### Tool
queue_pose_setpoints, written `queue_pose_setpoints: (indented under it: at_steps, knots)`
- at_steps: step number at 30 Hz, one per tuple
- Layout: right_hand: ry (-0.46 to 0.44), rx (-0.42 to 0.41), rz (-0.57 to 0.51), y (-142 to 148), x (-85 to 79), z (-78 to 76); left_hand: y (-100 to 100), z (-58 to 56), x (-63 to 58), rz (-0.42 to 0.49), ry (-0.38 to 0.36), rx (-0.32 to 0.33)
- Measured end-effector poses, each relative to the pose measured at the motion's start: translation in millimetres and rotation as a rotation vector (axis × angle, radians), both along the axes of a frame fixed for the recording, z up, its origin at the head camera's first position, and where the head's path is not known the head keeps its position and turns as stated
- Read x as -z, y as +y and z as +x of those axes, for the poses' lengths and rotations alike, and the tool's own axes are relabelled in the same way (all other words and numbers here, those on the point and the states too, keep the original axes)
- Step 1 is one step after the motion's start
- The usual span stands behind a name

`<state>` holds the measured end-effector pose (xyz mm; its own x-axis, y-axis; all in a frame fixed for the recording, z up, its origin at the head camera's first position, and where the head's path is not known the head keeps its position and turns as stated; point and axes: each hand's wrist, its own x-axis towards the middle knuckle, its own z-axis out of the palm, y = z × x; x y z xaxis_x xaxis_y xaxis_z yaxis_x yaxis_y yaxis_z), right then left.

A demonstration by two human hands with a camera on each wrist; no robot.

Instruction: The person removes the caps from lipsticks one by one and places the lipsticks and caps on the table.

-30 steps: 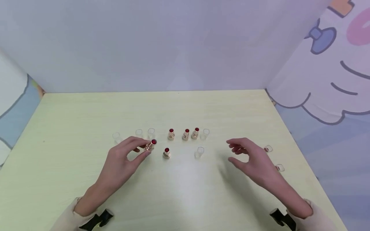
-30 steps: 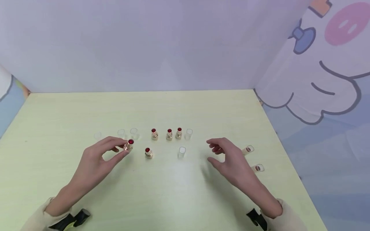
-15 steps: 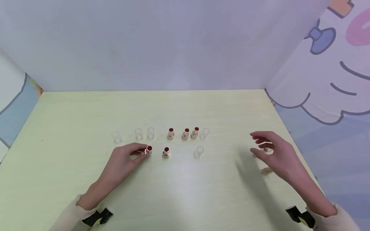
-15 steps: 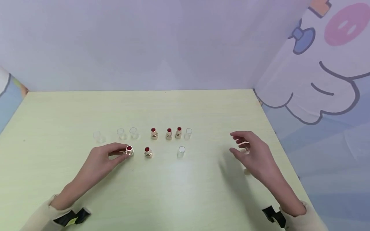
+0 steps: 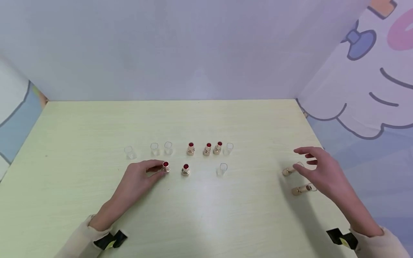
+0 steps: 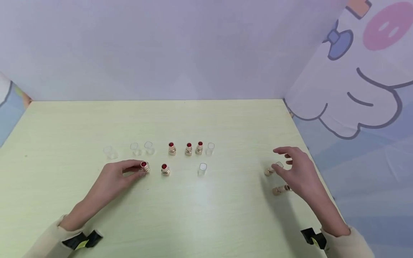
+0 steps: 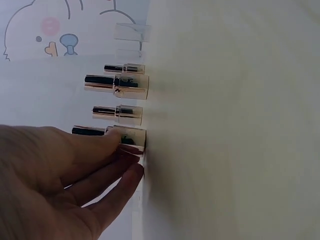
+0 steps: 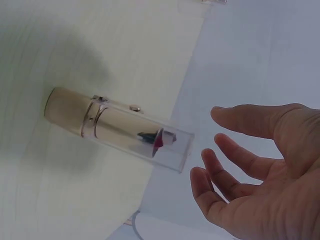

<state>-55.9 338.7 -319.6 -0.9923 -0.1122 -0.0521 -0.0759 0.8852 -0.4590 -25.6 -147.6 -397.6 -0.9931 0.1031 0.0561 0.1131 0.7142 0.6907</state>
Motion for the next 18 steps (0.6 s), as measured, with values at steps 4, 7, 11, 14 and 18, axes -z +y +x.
queue_pose_setpoints:
  at_steps: [4, 7, 11, 14, 18]
  knots:
    - [-0.018, -0.015, 0.027, 7, 8.7, -2.5, 0, -1.0, 0.1, -0.009, -0.016, 0.01]
    - [-0.038, -0.018, 0.029, 11, 15.4, -2.8, 0, -1.2, 0.4, -0.014, -0.024, 0.018]
    - [-0.038, -0.021, 0.015, 15, 21.2, -3.6, -1, 0.1, -0.9, -0.02, -0.03, 0.023]
    - [-0.027, -0.018, 0.017, 16, 23.3, -4.7, -2, 2.5, -5.2, -0.033, -0.033, 0.021]
    - [-0.034, -0.008, 0.029, 16, 24.1, -5.6, -5, 5.6, -13.6, -0.044, -0.027, 0.014]
